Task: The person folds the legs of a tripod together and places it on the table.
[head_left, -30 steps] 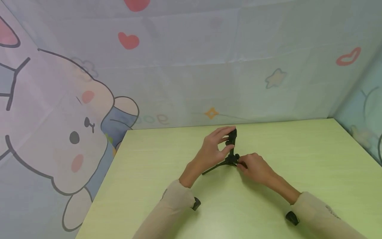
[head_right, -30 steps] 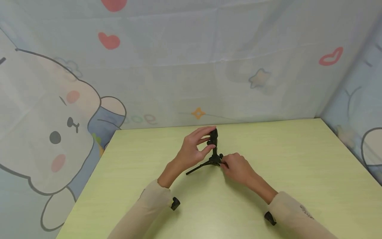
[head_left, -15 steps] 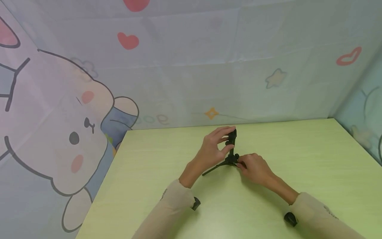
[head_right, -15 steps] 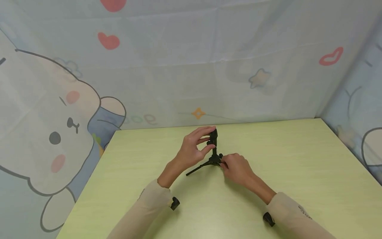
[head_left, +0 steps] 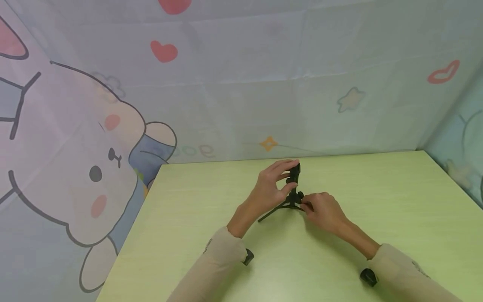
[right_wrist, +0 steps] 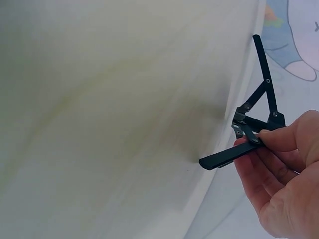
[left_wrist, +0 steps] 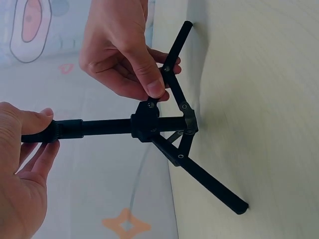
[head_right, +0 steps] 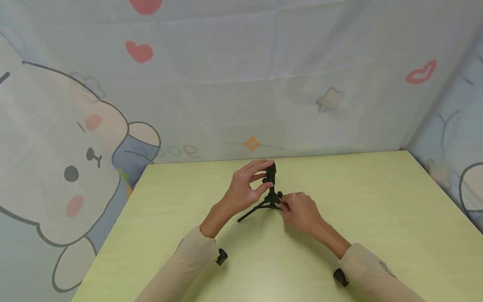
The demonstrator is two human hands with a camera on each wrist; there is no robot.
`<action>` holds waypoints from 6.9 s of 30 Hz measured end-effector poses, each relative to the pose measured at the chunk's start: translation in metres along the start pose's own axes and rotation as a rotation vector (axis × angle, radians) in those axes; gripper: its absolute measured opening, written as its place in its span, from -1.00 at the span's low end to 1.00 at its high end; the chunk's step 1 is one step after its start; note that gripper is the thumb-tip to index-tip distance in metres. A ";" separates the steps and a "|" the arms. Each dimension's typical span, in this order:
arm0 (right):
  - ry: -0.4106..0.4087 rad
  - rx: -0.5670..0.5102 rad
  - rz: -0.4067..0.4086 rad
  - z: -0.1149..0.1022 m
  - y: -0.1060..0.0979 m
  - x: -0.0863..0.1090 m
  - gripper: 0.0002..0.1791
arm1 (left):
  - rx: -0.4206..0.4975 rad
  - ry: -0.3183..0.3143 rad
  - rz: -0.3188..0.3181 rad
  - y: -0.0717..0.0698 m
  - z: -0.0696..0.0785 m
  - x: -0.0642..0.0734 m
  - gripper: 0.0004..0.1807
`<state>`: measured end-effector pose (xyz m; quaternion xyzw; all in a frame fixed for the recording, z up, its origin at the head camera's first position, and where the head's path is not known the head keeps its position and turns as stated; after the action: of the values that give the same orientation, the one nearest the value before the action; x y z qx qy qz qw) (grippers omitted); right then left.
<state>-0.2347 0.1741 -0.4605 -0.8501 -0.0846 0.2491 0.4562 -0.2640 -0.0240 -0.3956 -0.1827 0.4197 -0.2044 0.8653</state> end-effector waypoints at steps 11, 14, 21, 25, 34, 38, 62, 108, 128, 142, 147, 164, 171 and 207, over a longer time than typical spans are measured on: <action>-0.039 -0.037 0.109 -0.001 -0.002 0.001 -0.94 | -0.004 0.007 0.004 -0.002 0.001 -0.002 -0.40; -0.046 -0.051 0.143 -0.001 -0.003 0.001 -0.95 | -0.007 0.005 0.005 -0.003 0.002 -0.002 -0.40; -0.048 -0.092 0.210 -0.001 -0.001 0.002 -0.96 | -0.002 -0.005 -0.004 -0.002 0.002 -0.003 -0.39; -0.043 -0.124 0.239 -0.001 -0.001 0.003 -0.95 | -0.009 -0.006 -0.007 -0.001 0.003 -0.004 -0.39; -0.033 -0.167 0.300 -0.002 -0.002 0.003 -0.91 | -0.011 0.009 0.003 -0.001 0.006 -0.005 -0.41; -0.033 -0.180 0.322 -0.002 0.000 0.004 -0.91 | -0.022 0.002 -0.002 0.000 0.006 -0.005 -0.39; -0.004 -0.154 0.081 -0.002 -0.015 0.003 -0.91 | -0.076 -0.025 -0.041 0.001 0.011 -0.006 -0.39; 0.009 -0.368 0.097 0.012 -0.009 -0.003 -0.87 | -0.074 -0.034 -0.028 -0.003 0.012 -0.006 -0.41; -0.036 -0.284 -0.062 0.020 -0.006 0.006 -0.89 | -0.069 -0.021 -0.034 -0.004 0.013 -0.006 -0.41; -0.065 -0.267 -0.031 0.017 -0.003 0.004 -0.88 | -0.072 -0.020 -0.044 -0.007 0.012 -0.006 -0.40; -0.072 -0.274 -0.031 0.017 -0.001 0.002 -0.88 | -0.061 -0.037 -0.049 -0.009 0.011 -0.005 -0.41; -0.076 -0.439 -0.131 0.025 -0.008 -0.013 -0.82 | -0.043 -0.062 -0.071 -0.013 0.008 -0.007 -0.41; -0.096 -0.565 -0.260 0.035 -0.008 -0.021 -0.84 | -0.025 -0.041 -0.071 -0.016 0.007 -0.005 -0.42; -0.185 -0.508 -0.185 0.028 0.006 -0.021 -0.84 | -0.113 0.004 -0.006 -0.015 0.000 -0.001 -0.43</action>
<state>-0.2670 0.1839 -0.4710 -0.8995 -0.2629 0.2537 0.2397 -0.2674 -0.0366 -0.3878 -0.2321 0.4315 -0.1836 0.8522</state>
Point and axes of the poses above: each hand's wrist, its own x-axis away from the middle knuckle, its own y-axis out of the palm, z = x × y, the point moved 1 cm from there along -x, towards the middle knuckle
